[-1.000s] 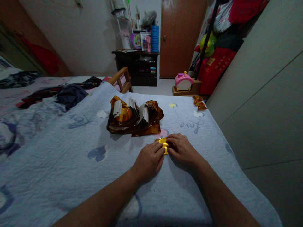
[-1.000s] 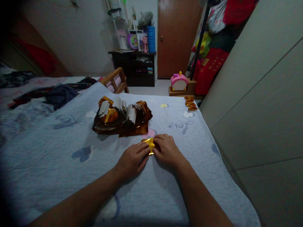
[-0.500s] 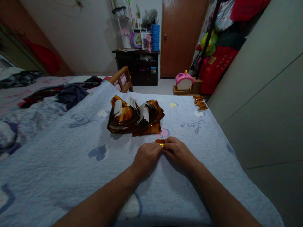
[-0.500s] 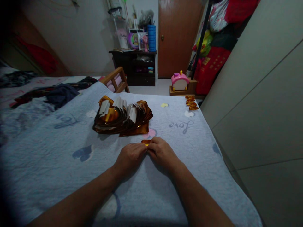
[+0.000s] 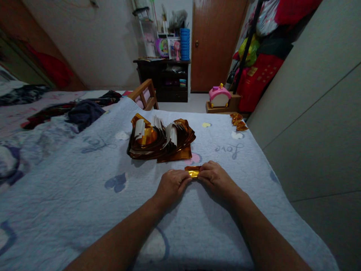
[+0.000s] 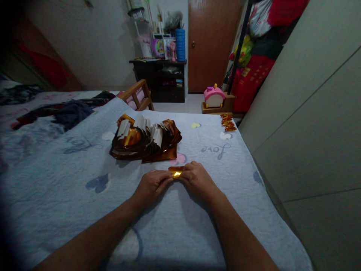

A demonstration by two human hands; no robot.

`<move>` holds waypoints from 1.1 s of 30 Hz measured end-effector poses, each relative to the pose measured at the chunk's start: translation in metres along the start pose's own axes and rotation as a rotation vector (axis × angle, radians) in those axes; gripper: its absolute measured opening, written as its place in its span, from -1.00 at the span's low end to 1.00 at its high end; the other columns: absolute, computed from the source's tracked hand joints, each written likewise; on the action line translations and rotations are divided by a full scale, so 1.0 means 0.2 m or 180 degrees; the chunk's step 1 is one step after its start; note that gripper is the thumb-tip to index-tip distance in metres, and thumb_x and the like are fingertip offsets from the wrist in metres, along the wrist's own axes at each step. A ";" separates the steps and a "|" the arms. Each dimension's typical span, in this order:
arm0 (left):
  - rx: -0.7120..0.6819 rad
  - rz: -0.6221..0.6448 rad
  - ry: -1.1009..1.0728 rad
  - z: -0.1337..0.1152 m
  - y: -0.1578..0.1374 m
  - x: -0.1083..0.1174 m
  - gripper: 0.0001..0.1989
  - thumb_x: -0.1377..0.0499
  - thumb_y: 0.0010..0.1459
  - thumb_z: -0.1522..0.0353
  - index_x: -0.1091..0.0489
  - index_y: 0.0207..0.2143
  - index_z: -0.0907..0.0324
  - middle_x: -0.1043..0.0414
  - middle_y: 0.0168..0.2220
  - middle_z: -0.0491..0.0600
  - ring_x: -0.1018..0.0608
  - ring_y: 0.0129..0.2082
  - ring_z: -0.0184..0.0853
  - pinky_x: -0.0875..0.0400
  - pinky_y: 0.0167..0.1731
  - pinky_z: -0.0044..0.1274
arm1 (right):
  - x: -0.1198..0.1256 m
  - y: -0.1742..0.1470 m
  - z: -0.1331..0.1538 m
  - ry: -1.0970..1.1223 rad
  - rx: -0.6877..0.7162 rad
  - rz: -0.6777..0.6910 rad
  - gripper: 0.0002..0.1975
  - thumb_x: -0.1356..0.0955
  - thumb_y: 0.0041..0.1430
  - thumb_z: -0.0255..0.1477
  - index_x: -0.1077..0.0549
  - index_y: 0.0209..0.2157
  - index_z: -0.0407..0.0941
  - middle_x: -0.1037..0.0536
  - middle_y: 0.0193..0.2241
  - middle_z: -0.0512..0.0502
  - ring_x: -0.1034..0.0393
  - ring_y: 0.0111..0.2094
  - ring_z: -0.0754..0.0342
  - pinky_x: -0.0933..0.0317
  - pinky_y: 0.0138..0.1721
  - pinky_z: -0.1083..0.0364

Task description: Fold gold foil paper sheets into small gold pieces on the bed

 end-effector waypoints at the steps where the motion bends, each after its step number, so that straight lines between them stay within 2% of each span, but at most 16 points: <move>1: 0.0006 0.0027 0.0012 0.00 0.00 0.00 -0.85 -0.16 0.32 0.38 -0.53 -0.29 0.15 -0.64 -0.30 -0.03 -0.64 -0.30 -0.26 -0.46 -0.23 -0.45 | 0.01 -0.01 -0.01 -0.0022 -0.0018 0.0033 -0.77 -0.33 0.37 -0.36 -0.65 -0.28 -0.05 -0.59 -0.34 -0.09 -0.35 -0.27 0.03 -0.18 -0.18 0.03; 14: 0.0095 0.0122 0.0095 0.00 0.00 0.00 -0.82 -0.13 0.33 0.35 -0.49 -0.33 0.16 -0.62 -0.36 -0.06 -0.62 -0.36 -0.27 -0.41 -0.27 -0.47 | 0.15 -0.07 -0.15 -0.0180 -0.0269 0.0258 -0.79 -0.37 0.29 -0.48 -0.64 -0.37 -0.02 -0.65 -0.29 -0.06 -0.42 -0.23 -0.01 -0.22 -0.14 -0.01; 17: 0.0156 0.0077 0.0075 0.00 0.01 0.00 -0.81 -0.14 0.32 0.36 -0.48 -0.36 0.17 -0.60 -0.40 -0.07 -0.60 -0.39 -0.28 -0.40 -0.29 -0.48 | 0.21 -0.09 -0.17 -0.0210 -0.0378 -0.0024 -0.77 -0.34 0.30 -0.50 -0.63 -0.38 -0.06 -0.65 -0.28 -0.12 -0.44 -0.24 -0.03 -0.25 -0.13 -0.05; 19: 0.0142 0.0056 0.0060 0.00 0.01 0.00 -0.81 -0.14 0.32 0.36 -0.48 -0.37 0.17 -0.59 -0.40 -0.06 -0.60 -0.39 -0.28 -0.40 -0.29 -0.48 | 0.22 -0.09 -0.14 0.0036 -0.0361 -0.0364 -0.79 -0.32 0.32 -0.48 -0.62 -0.28 -0.06 -0.65 -0.24 -0.13 -0.45 -0.19 -0.04 -0.27 -0.07 -0.07; 21: 0.0063 0.0016 0.0050 0.01 0.01 -0.01 -0.82 -0.14 0.32 0.36 -0.49 -0.35 0.18 -0.60 -0.38 -0.04 -0.60 -0.37 -0.27 -0.41 -0.28 -0.47 | 0.21 -0.07 -0.08 0.0365 -0.0268 -0.0445 -0.82 -0.33 0.29 -0.47 -0.60 -0.18 -0.05 -0.63 -0.19 -0.13 -0.46 -0.12 -0.04 -0.30 -0.06 -0.05; 24: -0.0096 -0.0029 0.0026 0.01 0.02 -0.02 -0.85 -0.14 0.32 0.37 -0.50 -0.29 0.18 -0.61 -0.32 0.00 -0.61 -0.31 -0.25 -0.41 -0.24 -0.44 | 0.15 -0.03 0.00 0.0551 -0.0267 -0.0109 -0.74 -0.38 0.23 -0.49 -0.55 -0.05 -0.03 -0.62 -0.16 -0.12 -0.47 -0.11 -0.01 -0.31 -0.04 -0.03; 29: -0.0188 0.0000 -0.0090 0.01 0.01 -0.01 -0.86 -0.15 0.30 0.38 -0.51 -0.28 0.18 -0.58 -0.34 0.00 -0.58 -0.30 -0.25 -0.40 -0.24 -0.42 | 0.08 0.00 0.04 0.0600 -0.0391 0.0315 -0.79 -0.34 0.20 -0.63 -0.59 -0.30 -0.08 -0.61 -0.30 -0.06 -0.45 -0.24 0.05 -0.28 -0.16 0.07; 33: -0.0216 0.0024 -0.0215 -0.01 0.02 0.00 -0.84 -0.12 0.30 0.41 -0.48 -0.33 0.18 -0.54 -0.36 0.00 -0.54 -0.30 -0.26 -0.39 -0.23 -0.42 | 0.07 0.00 0.01 0.0736 -0.0412 0.0410 -0.77 -0.32 0.22 -0.62 -0.58 -0.38 -0.08 -0.58 -0.37 -0.02 -0.42 -0.32 0.10 -0.24 -0.22 0.11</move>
Point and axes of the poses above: each hand's wrist, its own y-axis towards the middle knuckle, its own x-axis out of the back of the hand, z = x × y, the point moved 1 cm from there along y, towards the middle knuckle
